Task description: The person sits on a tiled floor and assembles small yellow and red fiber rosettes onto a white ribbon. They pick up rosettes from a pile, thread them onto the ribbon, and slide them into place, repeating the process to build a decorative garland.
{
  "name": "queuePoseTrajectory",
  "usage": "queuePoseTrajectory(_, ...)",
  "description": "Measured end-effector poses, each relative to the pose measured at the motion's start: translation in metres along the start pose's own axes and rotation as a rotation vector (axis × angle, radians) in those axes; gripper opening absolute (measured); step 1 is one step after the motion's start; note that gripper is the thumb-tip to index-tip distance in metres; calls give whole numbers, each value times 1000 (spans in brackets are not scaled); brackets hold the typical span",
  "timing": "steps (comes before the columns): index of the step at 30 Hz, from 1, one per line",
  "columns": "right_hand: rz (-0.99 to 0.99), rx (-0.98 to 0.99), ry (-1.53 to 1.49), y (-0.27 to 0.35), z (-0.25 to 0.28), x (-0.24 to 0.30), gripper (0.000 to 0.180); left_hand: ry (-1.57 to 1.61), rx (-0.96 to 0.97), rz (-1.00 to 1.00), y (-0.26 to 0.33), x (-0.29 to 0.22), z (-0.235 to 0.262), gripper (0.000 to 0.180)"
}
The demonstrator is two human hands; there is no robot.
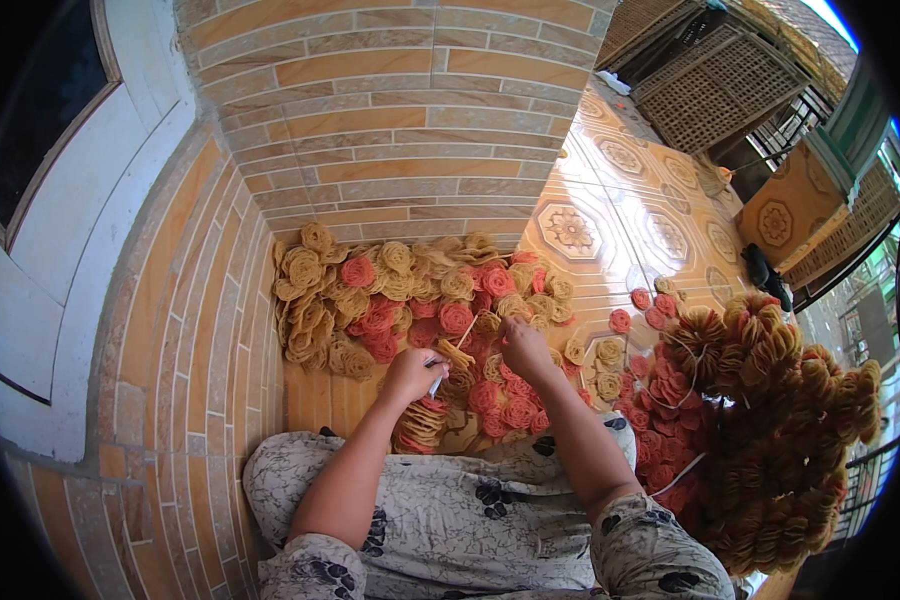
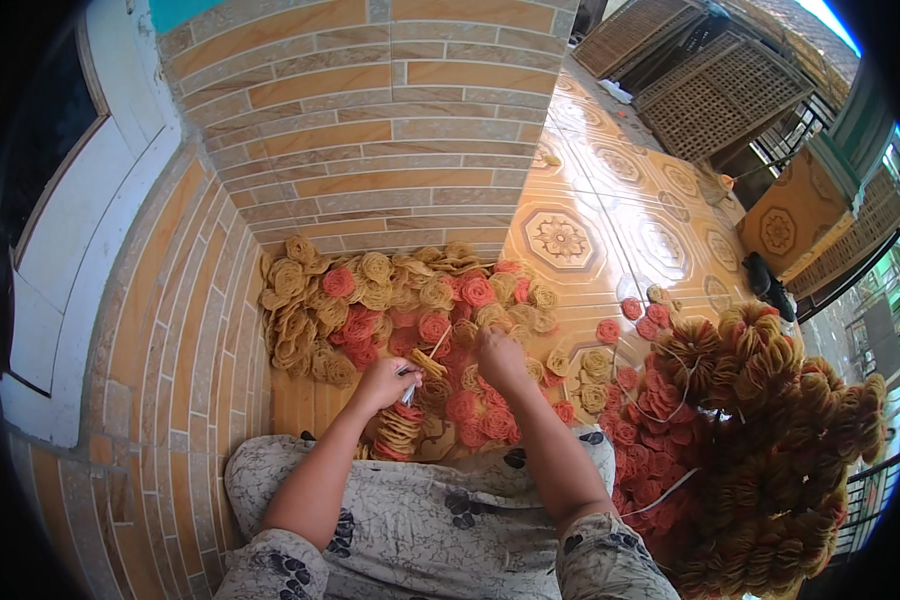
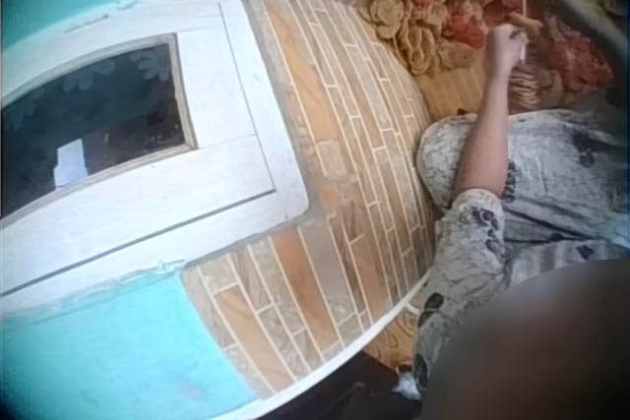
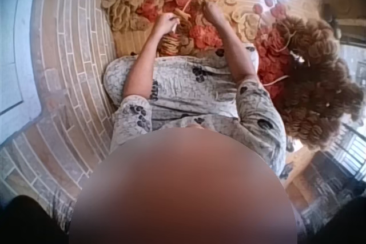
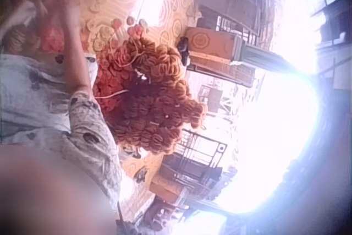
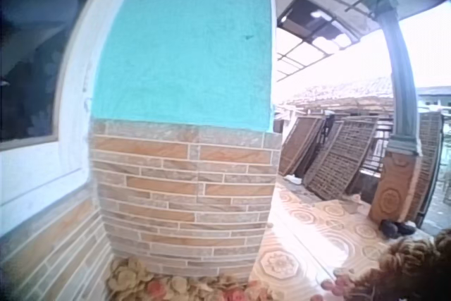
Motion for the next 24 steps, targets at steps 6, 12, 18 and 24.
queuePoseTrajectory(6, 67, -416, 94, -7, 18, 9, 36, 13, 26, -21, 0, -1, -5, 22)
queuePoseTrajectory(12, 47, -317, -658, -15, 25, -28, 24, 23, 1, -23, 2, -8, -2, 22)
queuePoseTrajectory(18, 86, -103, -943, 7, 34, -6, 21, 5, 35, -21, 4, -16, -3, 23)
queuePoseTrajectory(24, 168, 25, -948, 10, 36, 11, 32, 43, 56, -32, 2, -11, -6, 23)
Point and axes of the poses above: each hand's wrist, its own y-axis away from the middle knuckle, its own z-axis out of the back of the hand, x = y × z, the point moved 8 cm from there along -y, towards the middle knuckle, and after that the axes turned 10 degrees about x, right-handed, at the moved point
